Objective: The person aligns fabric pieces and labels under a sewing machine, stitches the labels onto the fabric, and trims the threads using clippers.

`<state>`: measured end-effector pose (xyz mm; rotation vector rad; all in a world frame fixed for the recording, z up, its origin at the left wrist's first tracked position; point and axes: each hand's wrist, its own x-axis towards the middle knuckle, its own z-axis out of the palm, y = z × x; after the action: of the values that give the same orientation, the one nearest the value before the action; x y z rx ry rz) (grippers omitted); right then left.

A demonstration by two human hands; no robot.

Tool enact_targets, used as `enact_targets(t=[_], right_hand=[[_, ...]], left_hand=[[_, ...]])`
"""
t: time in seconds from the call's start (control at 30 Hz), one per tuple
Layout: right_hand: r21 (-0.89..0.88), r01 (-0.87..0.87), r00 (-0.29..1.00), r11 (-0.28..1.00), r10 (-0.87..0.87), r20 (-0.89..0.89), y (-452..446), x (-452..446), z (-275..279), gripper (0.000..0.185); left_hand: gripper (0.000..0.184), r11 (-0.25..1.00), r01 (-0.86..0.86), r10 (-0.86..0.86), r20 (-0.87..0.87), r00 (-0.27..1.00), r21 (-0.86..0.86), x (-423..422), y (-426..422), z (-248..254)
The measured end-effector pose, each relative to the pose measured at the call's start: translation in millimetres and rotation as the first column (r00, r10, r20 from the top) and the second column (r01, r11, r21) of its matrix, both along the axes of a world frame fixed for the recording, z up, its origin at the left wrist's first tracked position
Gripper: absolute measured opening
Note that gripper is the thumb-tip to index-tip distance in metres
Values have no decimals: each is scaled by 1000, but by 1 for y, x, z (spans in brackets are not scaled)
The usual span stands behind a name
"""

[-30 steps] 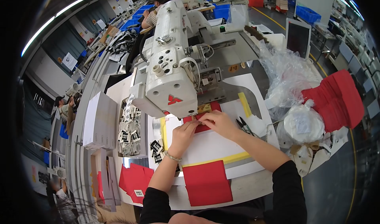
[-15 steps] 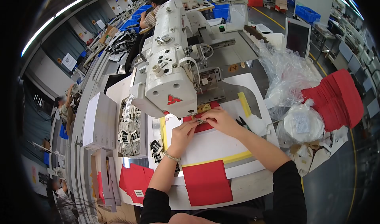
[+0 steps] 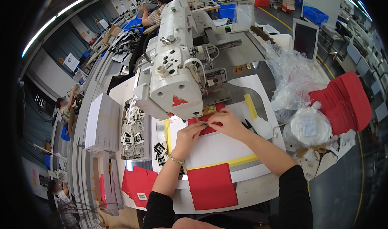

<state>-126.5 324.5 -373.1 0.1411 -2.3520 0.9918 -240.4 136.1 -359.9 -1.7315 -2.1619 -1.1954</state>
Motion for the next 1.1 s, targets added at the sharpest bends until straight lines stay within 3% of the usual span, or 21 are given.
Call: enact_targets(t=[0.07,0.17,0.27,0.47,1.1], right_hand=[[75,26,1000,997,-25,-12,1,0,-3,10],[193,42,998,980,-35,-43,-1,-2,-6,11],[296,78,994,952,-52,-94,-3,-3,-9,11],[403,156,987,902,-128,-95,-2,-6,-17,11],[433,182,983,883,-158,-90,-5,-5,-10,9]], left_hand=[[24,1000,17,-18,-98,995,-5,-2,2,-5],[25,996,-2,-8,-107,994,-89,-1,2,-4],[23,999,9,-18,-183,983,-50,-3,6,-7],[28,991,-11,-13,-179,984,-135,2,6,-3],[34,976,-112,35,-374,927,-188,5,3,-5]])
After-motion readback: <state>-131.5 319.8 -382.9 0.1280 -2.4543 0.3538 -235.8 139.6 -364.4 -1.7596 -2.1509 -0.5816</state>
